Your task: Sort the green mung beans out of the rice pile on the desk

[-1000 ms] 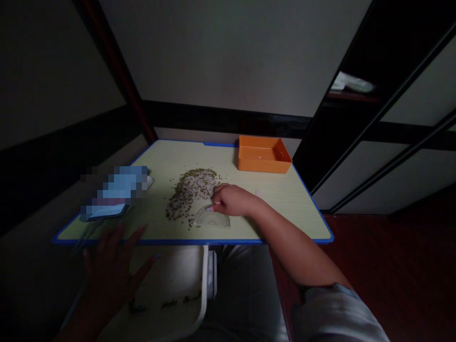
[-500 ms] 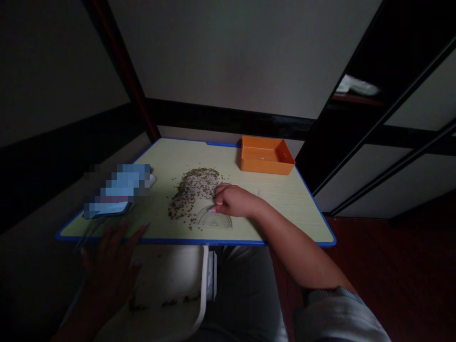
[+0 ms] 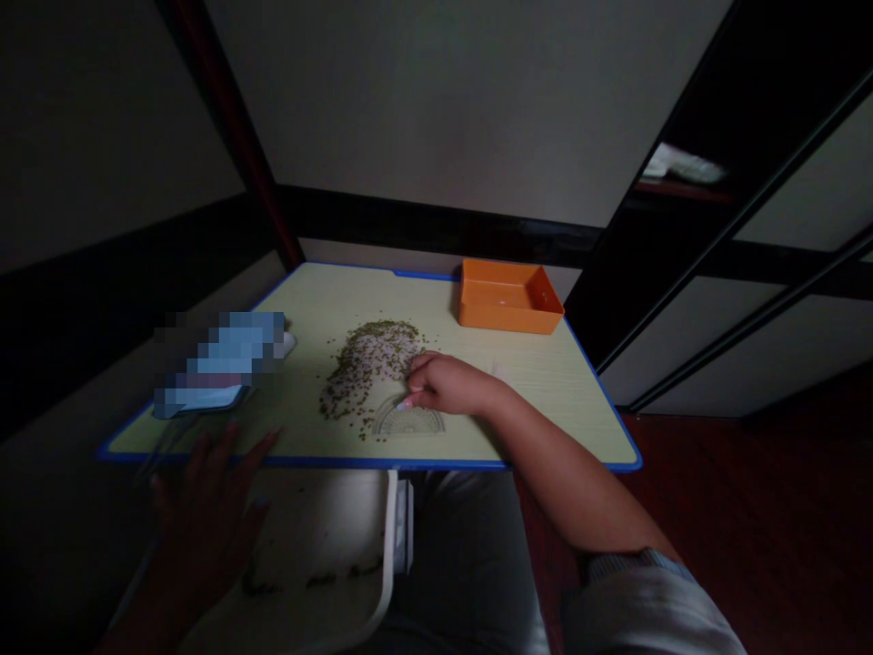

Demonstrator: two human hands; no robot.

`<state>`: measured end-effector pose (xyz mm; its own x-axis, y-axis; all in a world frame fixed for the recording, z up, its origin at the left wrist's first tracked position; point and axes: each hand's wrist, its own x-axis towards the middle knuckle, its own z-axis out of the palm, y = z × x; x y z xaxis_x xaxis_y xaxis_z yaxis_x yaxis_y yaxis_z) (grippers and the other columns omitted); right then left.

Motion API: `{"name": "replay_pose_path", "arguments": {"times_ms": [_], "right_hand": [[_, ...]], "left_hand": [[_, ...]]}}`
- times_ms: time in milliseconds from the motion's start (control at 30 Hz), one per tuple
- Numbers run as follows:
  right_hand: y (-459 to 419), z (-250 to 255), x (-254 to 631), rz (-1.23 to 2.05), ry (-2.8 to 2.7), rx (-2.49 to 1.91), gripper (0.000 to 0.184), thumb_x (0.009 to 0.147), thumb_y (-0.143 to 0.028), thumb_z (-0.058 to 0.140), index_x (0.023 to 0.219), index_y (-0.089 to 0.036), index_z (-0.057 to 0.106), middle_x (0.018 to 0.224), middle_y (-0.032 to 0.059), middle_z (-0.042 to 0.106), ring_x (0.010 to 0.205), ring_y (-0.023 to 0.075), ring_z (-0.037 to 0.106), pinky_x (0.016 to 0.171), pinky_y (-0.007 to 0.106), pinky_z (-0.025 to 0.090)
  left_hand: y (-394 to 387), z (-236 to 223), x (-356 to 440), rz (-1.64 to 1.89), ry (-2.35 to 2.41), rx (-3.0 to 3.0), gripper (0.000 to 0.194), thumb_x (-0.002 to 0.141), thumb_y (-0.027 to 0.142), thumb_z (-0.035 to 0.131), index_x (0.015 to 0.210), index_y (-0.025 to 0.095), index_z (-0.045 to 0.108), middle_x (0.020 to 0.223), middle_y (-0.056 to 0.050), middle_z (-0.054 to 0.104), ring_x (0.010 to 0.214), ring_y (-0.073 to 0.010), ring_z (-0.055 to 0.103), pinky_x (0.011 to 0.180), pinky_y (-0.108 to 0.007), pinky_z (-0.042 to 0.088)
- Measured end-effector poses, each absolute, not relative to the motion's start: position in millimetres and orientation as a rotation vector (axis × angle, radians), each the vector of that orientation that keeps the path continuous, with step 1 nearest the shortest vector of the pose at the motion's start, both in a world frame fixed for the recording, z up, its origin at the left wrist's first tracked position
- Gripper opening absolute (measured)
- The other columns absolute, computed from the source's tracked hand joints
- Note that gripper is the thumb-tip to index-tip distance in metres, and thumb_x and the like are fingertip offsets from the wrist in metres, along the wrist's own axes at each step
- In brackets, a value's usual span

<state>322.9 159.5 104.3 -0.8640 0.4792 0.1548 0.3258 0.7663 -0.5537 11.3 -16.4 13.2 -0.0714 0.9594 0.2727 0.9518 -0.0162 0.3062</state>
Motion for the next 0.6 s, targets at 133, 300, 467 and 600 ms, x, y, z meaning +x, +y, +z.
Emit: {"name": "replay_pose_path", "arguments": {"times_ms": [133, 300, 467, 600], "right_hand": [[157.0, 105.2, 320.9, 0.705, -2.667, -0.656, 0.038, 0.092, -0.023, 0.072, 0.062, -0.018, 0.050, 0.075, -0.0017, 0.045, 0.079, 0.0155, 0.047, 0.079, 0.030, 0.037], [153.8, 108.1, 319.5, 0.630, -2.673, -0.722, 0.040, 0.093, -0.025, 0.069, 0.060, -0.018, 0.047, 0.075, -0.0012, 0.045, 0.078, 0.0157, 0.045, 0.076, 0.029, 0.033], [154.0, 109.1, 319.8, 0.596, -2.665, -0.740, 0.040, 0.092, -0.024, 0.071, 0.060, -0.018, 0.048, 0.075, -0.0008, 0.045, 0.080, 0.0163, 0.045, 0.077, 0.029, 0.034], [155.1, 111.0, 323.7, 0.678, -2.646, -0.682, 0.039, 0.093, -0.024, 0.071, 0.061, -0.018, 0.049, 0.077, -0.0003, 0.047, 0.081, 0.0162, 0.047, 0.078, 0.029, 0.037]], "left_hand": [[-16.1, 13.7, 11.6, 0.635, 2.205, 2.102, 0.059, 0.099, 0.041, 0.031, 0.157, 0.042, 0.023, 0.174, -0.006, 0.016, 0.162, -0.0352, 0.008, 0.124, -0.080, 0.005], [-15.8, 12.7, 11.8, 0.648, 2.210, 2.122, 0.059, 0.099, 0.042, 0.032, 0.157, 0.041, 0.024, 0.174, -0.008, 0.017, 0.162, -0.0357, 0.009, 0.125, -0.079, 0.004], [-15.6, 10.8, 10.6, 0.655, 2.202, 2.129, 0.060, 0.099, 0.042, 0.032, 0.157, 0.042, 0.021, 0.174, -0.007, 0.017, 0.162, -0.0368, 0.009, 0.123, -0.082, 0.006], [-15.5, 9.7, 10.3, 0.668, 2.223, 2.109, 0.060, 0.098, 0.043, 0.032, 0.156, 0.047, 0.019, 0.174, -0.004, 0.018, 0.162, -0.0344, 0.009, 0.125, -0.079, 0.006]]}}
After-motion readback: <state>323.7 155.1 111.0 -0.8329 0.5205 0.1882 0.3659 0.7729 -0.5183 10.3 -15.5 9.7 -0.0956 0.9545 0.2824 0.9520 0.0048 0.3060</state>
